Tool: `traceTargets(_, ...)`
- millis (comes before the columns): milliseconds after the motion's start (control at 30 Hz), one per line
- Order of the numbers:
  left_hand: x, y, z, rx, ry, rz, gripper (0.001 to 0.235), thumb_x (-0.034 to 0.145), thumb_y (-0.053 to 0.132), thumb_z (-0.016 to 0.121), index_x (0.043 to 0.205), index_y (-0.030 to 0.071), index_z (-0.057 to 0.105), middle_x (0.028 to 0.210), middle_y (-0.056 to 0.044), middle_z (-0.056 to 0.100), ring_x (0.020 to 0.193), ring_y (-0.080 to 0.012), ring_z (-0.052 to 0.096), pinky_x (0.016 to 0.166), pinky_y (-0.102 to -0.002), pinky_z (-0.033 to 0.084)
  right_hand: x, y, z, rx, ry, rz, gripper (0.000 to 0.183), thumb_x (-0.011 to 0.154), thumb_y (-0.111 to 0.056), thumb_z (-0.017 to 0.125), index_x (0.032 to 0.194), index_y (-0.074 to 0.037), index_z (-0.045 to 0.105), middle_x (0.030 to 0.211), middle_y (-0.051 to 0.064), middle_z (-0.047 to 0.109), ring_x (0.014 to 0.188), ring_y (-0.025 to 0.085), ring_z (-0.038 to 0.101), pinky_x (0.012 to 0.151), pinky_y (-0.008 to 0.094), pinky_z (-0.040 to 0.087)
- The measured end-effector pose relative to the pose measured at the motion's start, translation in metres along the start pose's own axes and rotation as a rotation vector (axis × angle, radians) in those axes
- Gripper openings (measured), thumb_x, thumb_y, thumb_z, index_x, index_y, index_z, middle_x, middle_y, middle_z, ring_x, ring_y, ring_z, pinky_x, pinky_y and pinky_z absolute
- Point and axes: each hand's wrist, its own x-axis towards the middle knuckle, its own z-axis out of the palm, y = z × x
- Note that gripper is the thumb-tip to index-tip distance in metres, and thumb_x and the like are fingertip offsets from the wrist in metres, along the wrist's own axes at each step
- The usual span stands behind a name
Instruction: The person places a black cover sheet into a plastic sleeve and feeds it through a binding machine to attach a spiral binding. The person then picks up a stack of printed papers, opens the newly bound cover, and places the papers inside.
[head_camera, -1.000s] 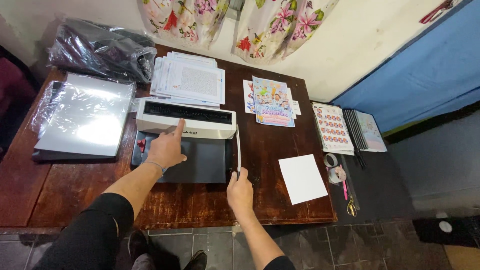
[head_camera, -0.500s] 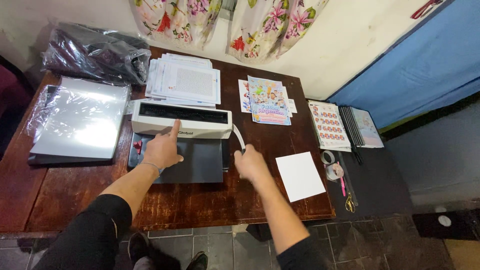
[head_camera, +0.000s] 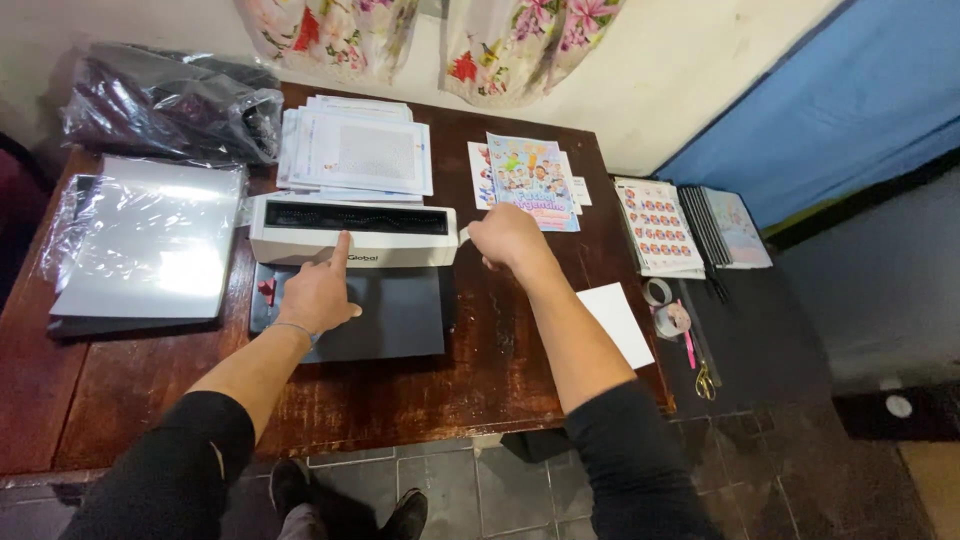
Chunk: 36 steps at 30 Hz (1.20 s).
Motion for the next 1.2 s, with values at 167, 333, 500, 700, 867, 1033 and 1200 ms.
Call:
traceTargets(167, 0.005, -0.001, 0.005, 0.057, -0.028, -0.004, 0.132, 0.076, 0.038, 0.089, 0.167, 0.018, -0.005, 0.136, -0.018, 0.063, 0.127, -0.0393, 0.056, 0.097, -0.047, 0.056, 0.007, -0.017, -0.014, -0.055, -0.026, 0.076, 0.027, 0.084, -0.010, 0.054, 0.073, 0.004, 0.074, 0.065, 0.018, 0.072, 0.058, 0.027, 0.071, 0.061, 0.041, 0.057)
traceTargets(333, 0.005, -0.002, 0.005, 0.059, -0.014, -0.009, 0.135, 0.074, 0.040, 0.090, 0.166, 0.017, -0.006, 0.137, -0.018, 0.062, 0.127, -0.0391, 0.057, 0.098, -0.046, 0.055, 0.028, -0.039, -0.032, 0.023, -0.066, 0.183, 0.024, 0.087, -0.006, 0.049, 0.081, 0.005, 0.069, 0.065, 0.017, 0.071, 0.059, 0.026, 0.074, 0.054, 0.043, 0.056)
traceTargets(500, 0.007, -0.006, 0.010, 0.005, 0.027, 0.021, 0.133, 0.072, 0.035, 0.090, 0.165, 0.018, -0.003, 0.135, -0.019, 0.062, 0.124, -0.0416, 0.057, 0.098, -0.048, 0.053, 0.099, -0.029, -0.031, 0.026, -0.249, 0.246, 0.017, 0.087, -0.002, 0.048, 0.075, 0.000, 0.059, 0.065, 0.015, 0.064, 0.062, 0.024, 0.074, 0.049, 0.038, 0.051)
traceTargets(700, 0.003, -0.006, 0.007, -0.002, 0.045, 0.032, 0.132, 0.072, 0.036, 0.090, 0.167, 0.018, 0.001, 0.128, -0.022, 0.066, 0.121, -0.0420, 0.060, 0.099, -0.049, 0.054, 0.080, -0.046, -0.043, -0.094, -0.244, 0.198, 0.020, 0.085, 0.001, 0.046, 0.070, 0.001, 0.059, 0.063, 0.017, 0.066, 0.058, 0.023, 0.074, 0.048, 0.040, 0.051)
traceTargets(867, 0.004, -0.004, 0.008, 0.026, 0.036, 0.028, 0.134, 0.071, 0.037, 0.091, 0.166, 0.015, -0.002, 0.130, -0.021, 0.064, 0.122, -0.0423, 0.058, 0.097, -0.049, 0.054, 0.050, -0.043, -0.040, 0.294, -0.004, 0.199, 0.016, 0.084, -0.004, 0.052, 0.071, 0.004, 0.057, 0.066, 0.019, 0.063, 0.053, 0.027, 0.068, 0.044, 0.040, 0.052)
traceTargets(1033, 0.006, -0.006, 0.010, 0.025, 0.075, 0.060, 0.135, 0.071, 0.038, 0.091, 0.166, 0.011, -0.002, 0.134, -0.020, 0.063, 0.122, -0.0440, 0.058, 0.098, -0.049, 0.054, 0.027, -0.024, -0.021, 0.269, 0.184, -0.055, 0.022, 0.085, -0.010, 0.054, 0.074, 0.004, 0.067, 0.070, 0.024, 0.073, 0.059, 0.032, 0.074, 0.056, 0.042, 0.061)
traceTargets(1200, 0.004, -0.004, 0.009, 0.013, 0.040, 0.029, 0.135, 0.071, 0.036, 0.091, 0.165, 0.015, -0.003, 0.140, -0.017, 0.060, 0.125, -0.0418, 0.056, 0.098, -0.048, 0.054, 0.029, -0.022, -0.005, 0.135, 0.639, -0.260, 0.017, 0.081, -0.017, 0.062, 0.079, -0.004, 0.072, 0.092, 0.019, 0.076, 0.092, 0.041, 0.069, 0.086, 0.050, 0.054)
